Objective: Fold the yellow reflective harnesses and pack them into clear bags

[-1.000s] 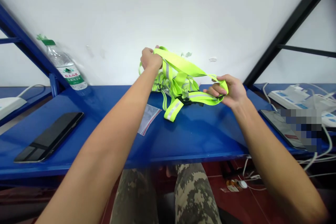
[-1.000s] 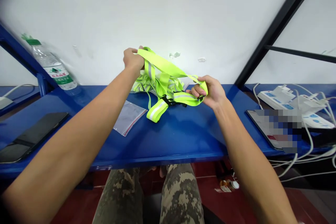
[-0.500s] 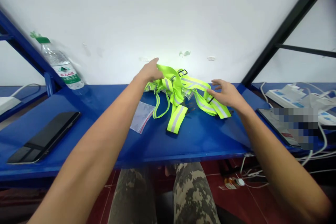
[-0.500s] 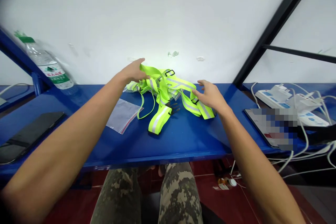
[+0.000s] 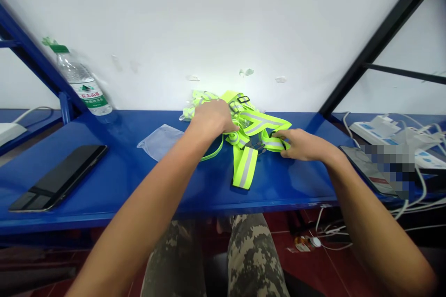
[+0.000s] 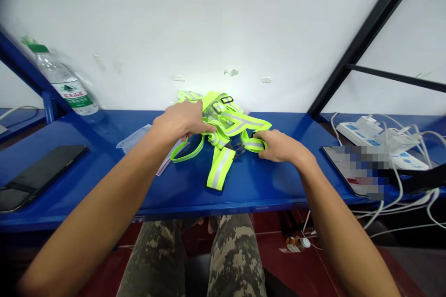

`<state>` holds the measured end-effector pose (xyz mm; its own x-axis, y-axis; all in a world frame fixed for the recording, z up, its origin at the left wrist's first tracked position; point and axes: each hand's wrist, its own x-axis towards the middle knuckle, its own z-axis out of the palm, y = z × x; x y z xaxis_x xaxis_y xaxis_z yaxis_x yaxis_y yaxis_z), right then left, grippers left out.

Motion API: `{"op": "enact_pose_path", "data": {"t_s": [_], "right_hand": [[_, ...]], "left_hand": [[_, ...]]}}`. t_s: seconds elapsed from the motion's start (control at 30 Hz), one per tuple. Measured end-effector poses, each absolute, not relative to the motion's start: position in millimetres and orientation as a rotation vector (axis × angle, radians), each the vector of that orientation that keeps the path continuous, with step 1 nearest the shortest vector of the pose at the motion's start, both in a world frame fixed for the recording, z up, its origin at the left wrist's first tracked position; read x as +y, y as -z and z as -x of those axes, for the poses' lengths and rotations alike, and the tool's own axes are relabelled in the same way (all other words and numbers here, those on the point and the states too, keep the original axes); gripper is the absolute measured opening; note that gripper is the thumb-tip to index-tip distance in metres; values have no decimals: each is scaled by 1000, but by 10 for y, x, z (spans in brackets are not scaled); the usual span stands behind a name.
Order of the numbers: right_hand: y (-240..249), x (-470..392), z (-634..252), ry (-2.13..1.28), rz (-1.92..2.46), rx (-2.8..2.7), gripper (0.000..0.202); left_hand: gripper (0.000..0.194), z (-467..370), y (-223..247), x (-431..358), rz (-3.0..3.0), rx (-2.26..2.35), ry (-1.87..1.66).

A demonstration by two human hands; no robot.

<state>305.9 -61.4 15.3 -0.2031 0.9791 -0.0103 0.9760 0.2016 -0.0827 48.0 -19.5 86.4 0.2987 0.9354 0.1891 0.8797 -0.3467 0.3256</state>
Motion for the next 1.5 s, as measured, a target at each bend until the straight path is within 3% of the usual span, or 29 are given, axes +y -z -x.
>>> {"op": "enact_pose_path", "data": {"t_s": [0.07, 0.13, 0.27, 0.33, 0.5, 0.67, 0.83, 0.93, 1.03, 1.23, 1.37, 1.5], "right_hand": [[-248, -592, -3024, -138, 1878, -2259, 50], [-323, -565, -2991, -268, 1798, -2015, 41], [-259, -488, -2909, -794, 1597, -1446, 35], [-127, -449, -2870, -956, 1535, -1229, 32], [107, -430, -2831, -1203, 1444, -896, 29], [3, -440, -2747, -1127, 1341, -812, 25], [-1, -395, -2531, -1031, 1326, -760, 19], [64, -379, -2471, -1064, 1306, -721, 18], [106, -387, -2503, -1074, 1313, -797, 16], [-65, -507, -2589, -286, 1197, -1489, 50], [-181, -502, -2553, -325, 1144, -1912, 44], [-154, -361, -2618, -534, 1145, -1787, 32]], "left_hand": [[98, -562, -832, -371, -2388, 1786, -262], [104, -677, -713, -525, -2390, 1614, -193], [123, -853, -280, -589, -2428, 1352, -158], [118, -862, -93, -520, -2514, 1367, -231], [80, -673, 35, -280, -2577, 1125, -515], [50, -515, -20, -154, -2367, 866, -867], [28, -553, 25, -220, -2313, 871, -922], [40, -597, 98, -258, -2427, 792, -1007], [32, -598, 123, -241, -2426, 880, -1045], [40, -462, -24, -135, -2168, 972, -987], [40, -391, -100, -105, -1991, 852, -942], [40, -345, -133, -87, -1836, 875, -1016]]}}
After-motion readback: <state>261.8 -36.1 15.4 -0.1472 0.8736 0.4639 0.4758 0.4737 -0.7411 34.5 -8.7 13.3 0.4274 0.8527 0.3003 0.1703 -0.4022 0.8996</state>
